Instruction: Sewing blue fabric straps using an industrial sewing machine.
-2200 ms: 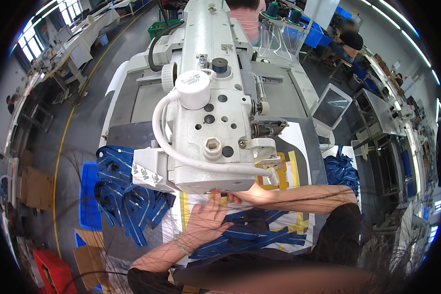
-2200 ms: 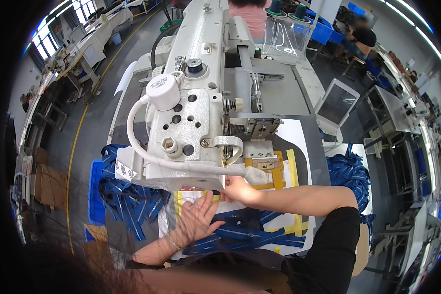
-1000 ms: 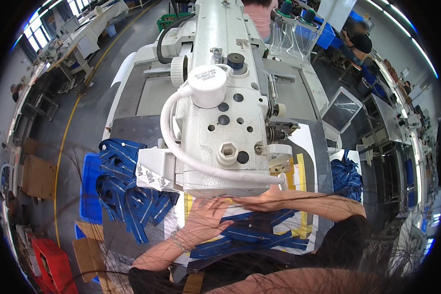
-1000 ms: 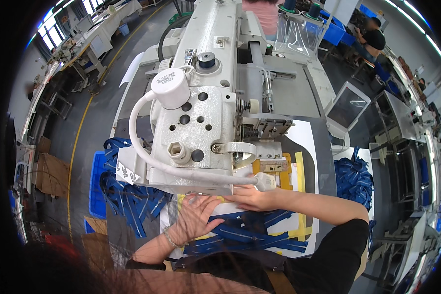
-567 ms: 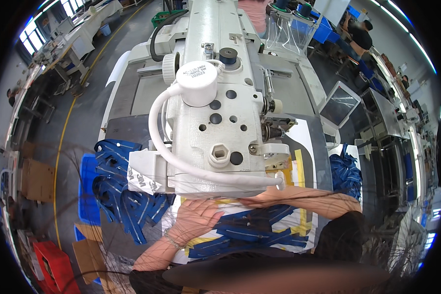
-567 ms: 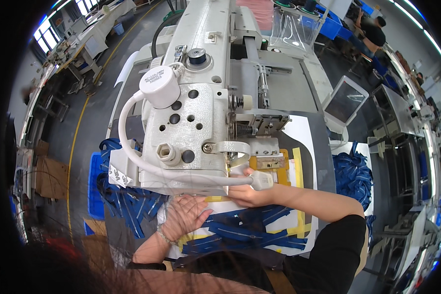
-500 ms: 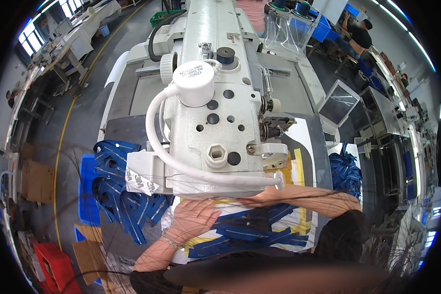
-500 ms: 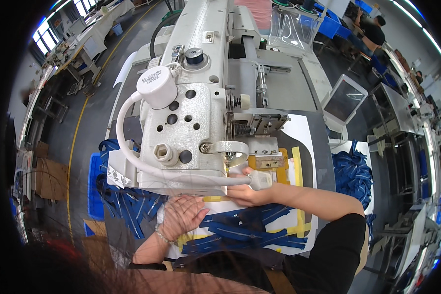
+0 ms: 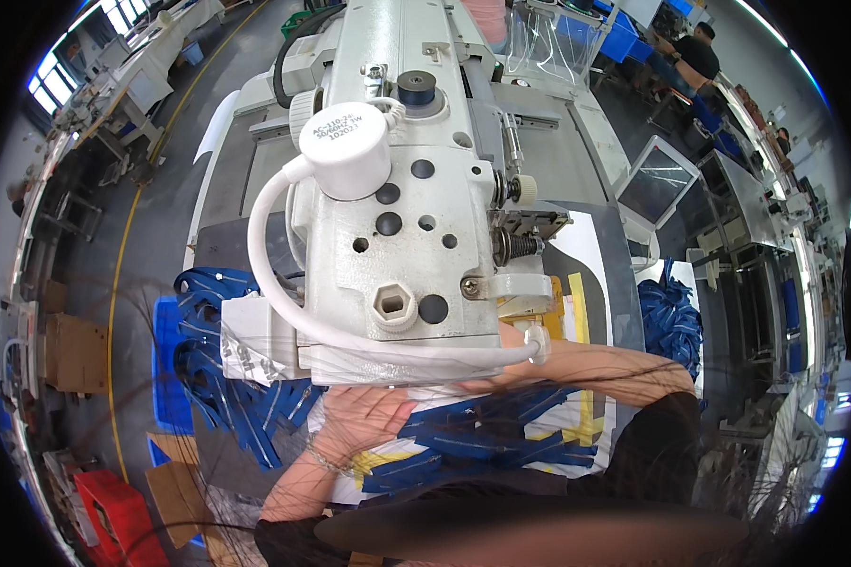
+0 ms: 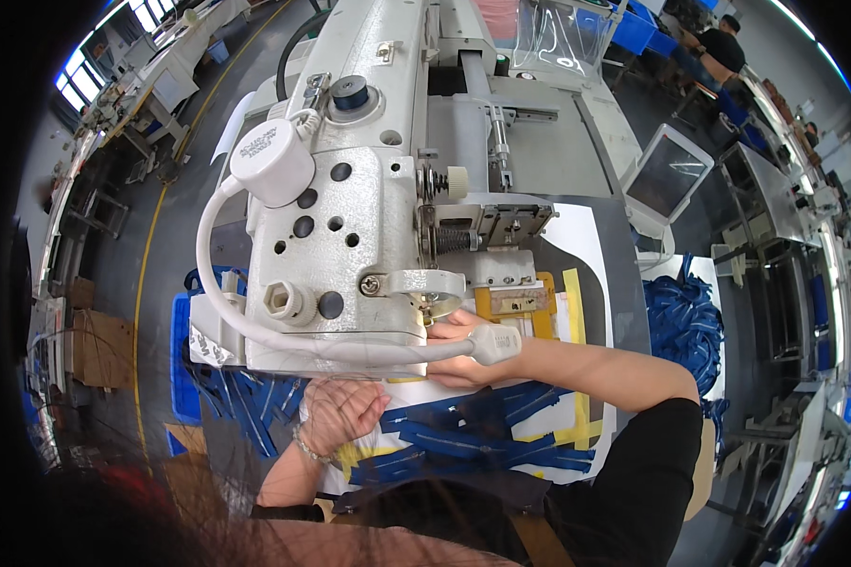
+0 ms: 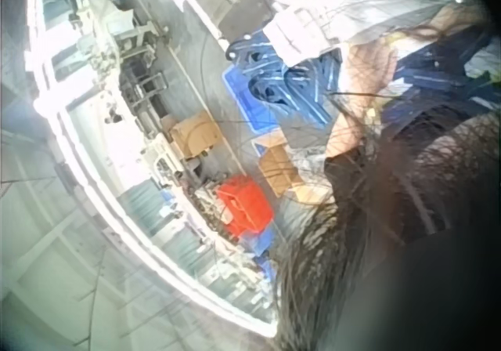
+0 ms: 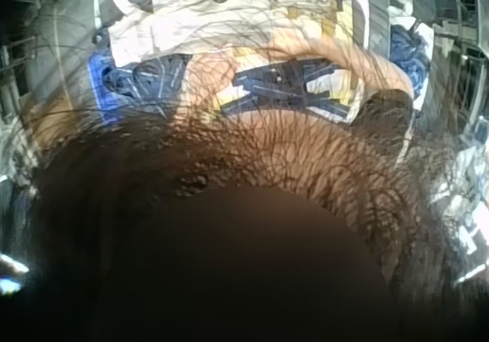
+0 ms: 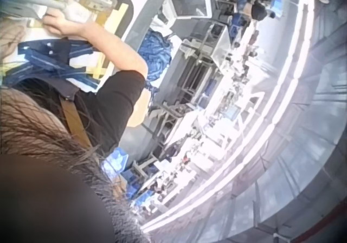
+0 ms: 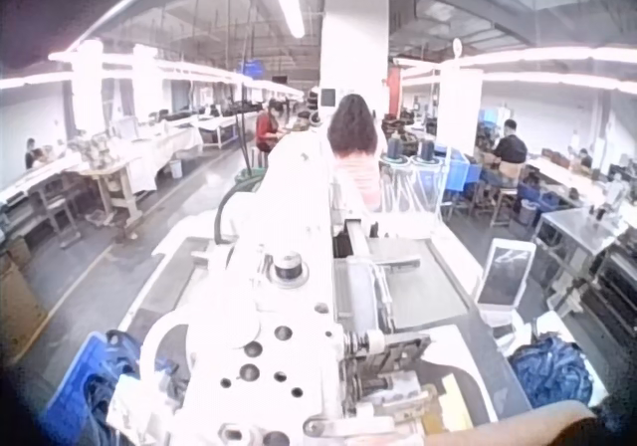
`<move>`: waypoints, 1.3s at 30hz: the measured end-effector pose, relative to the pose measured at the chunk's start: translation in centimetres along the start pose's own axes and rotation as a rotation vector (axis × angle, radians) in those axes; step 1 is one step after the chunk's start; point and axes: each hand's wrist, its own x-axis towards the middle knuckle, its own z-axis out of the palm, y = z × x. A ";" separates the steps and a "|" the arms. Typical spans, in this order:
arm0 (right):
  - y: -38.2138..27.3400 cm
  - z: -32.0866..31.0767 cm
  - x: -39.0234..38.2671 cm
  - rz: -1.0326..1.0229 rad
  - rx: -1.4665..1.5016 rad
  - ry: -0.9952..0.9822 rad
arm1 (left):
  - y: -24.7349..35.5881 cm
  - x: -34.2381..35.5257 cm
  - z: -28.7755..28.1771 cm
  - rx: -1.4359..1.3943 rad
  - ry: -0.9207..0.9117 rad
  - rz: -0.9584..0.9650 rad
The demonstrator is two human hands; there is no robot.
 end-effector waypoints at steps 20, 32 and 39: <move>0.7 -0.2 1.4 -0.037 0.086 0.043 | 0.1 -0.4 0.7 -0.099 -0.147 -0.012; -1.1 1.2 -0.3 0.137 -0.158 -0.065 | -0.3 -0.1 1.1 -0.115 -0.132 0.038; -4.7 -0.6 -3.7 0.399 -0.122 0.039 | 0.6 -0.4 1.3 -0.196 -0.265 -0.049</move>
